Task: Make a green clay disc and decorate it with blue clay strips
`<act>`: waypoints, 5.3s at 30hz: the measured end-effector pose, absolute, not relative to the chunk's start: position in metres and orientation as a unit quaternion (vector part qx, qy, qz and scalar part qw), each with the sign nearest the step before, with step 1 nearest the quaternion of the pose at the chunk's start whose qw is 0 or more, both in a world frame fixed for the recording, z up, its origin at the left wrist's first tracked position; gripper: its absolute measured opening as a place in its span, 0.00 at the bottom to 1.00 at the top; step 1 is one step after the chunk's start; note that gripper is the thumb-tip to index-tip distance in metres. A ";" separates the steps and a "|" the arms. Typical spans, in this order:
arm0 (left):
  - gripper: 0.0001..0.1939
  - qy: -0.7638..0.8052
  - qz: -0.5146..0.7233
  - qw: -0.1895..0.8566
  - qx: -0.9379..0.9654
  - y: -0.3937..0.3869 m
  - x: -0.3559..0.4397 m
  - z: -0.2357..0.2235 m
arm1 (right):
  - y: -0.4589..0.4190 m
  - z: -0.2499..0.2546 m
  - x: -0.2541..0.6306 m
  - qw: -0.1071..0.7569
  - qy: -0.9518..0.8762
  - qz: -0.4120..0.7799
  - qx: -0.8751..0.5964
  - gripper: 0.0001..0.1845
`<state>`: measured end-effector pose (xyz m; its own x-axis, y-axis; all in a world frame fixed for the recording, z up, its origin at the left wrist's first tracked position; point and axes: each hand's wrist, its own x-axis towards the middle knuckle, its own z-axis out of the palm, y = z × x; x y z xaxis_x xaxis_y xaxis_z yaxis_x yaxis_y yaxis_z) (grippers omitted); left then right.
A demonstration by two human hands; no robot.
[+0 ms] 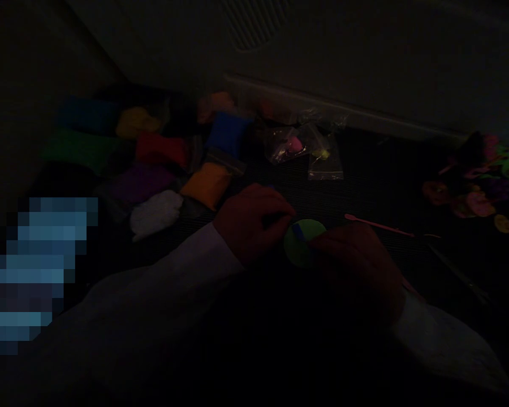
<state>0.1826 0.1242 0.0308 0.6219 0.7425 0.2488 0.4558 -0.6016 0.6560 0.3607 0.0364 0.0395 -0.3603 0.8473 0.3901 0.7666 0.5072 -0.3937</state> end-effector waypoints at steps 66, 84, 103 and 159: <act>0.07 0.348 0.272 0.268 0.856 0.125 0.184 0.028 | 0.037 0.044 0.355 0.274 -0.813 0.000 -0.514 0.07; 0.06 0.357 0.248 0.258 0.863 0.126 0.182 0.027 | 0.039 0.040 0.351 0.280 -0.802 -0.036 -0.526 0.06; 0.07 0.319 0.224 0.246 0.887 0.127 0.182 0.027 | 0.037 0.038 0.353 0.233 -0.822 -0.007 -0.520 0.06; 0.07 0.308 0.239 0.245 0.888 0.125 0.185 0.025 | 0.030 0.039 0.357 0.218 -0.840 -0.020 -0.497 0.06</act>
